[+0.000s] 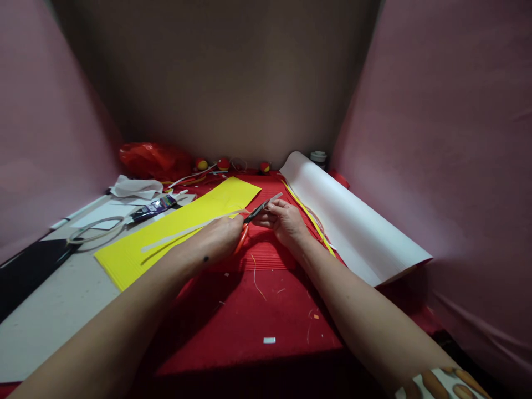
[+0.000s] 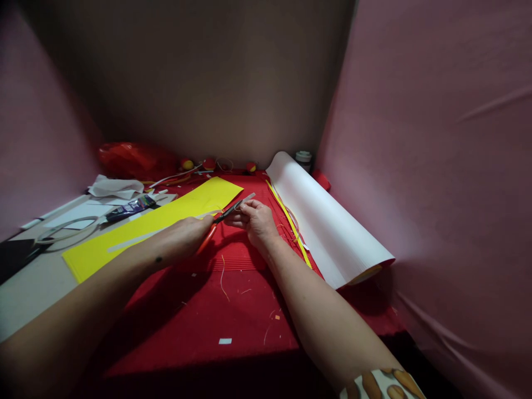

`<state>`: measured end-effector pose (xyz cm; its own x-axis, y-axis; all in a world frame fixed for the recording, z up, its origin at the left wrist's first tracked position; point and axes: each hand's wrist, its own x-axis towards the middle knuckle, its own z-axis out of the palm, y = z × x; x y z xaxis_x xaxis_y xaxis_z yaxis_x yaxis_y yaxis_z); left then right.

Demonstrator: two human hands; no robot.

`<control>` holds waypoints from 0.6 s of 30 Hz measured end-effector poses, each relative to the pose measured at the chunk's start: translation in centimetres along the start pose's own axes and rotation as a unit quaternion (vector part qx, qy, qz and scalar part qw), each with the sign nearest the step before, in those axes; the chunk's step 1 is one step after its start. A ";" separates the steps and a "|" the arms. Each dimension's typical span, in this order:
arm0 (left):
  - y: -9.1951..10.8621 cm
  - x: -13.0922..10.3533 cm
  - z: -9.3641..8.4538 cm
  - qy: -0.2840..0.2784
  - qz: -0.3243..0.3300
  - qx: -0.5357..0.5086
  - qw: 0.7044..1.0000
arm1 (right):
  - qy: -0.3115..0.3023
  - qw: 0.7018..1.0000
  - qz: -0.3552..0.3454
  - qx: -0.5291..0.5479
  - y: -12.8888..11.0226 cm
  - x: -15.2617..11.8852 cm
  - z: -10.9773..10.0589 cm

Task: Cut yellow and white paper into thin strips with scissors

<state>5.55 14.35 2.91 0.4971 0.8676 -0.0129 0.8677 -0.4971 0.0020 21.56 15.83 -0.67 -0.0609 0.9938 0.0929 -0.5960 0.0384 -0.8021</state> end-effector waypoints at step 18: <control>-1.8 0.4 -0.9 0.234 -0.093 -0.146 0.957 | 0.029 0.999 0.003 -0.018 -0.6 0.1 -0.4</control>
<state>4.16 15.60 3.82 0.2219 0.8857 0.4078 0.8718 -0.3676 0.3239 22.21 15.97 -0.37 -0.0169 0.9983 0.0550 -0.5666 0.0357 -0.8232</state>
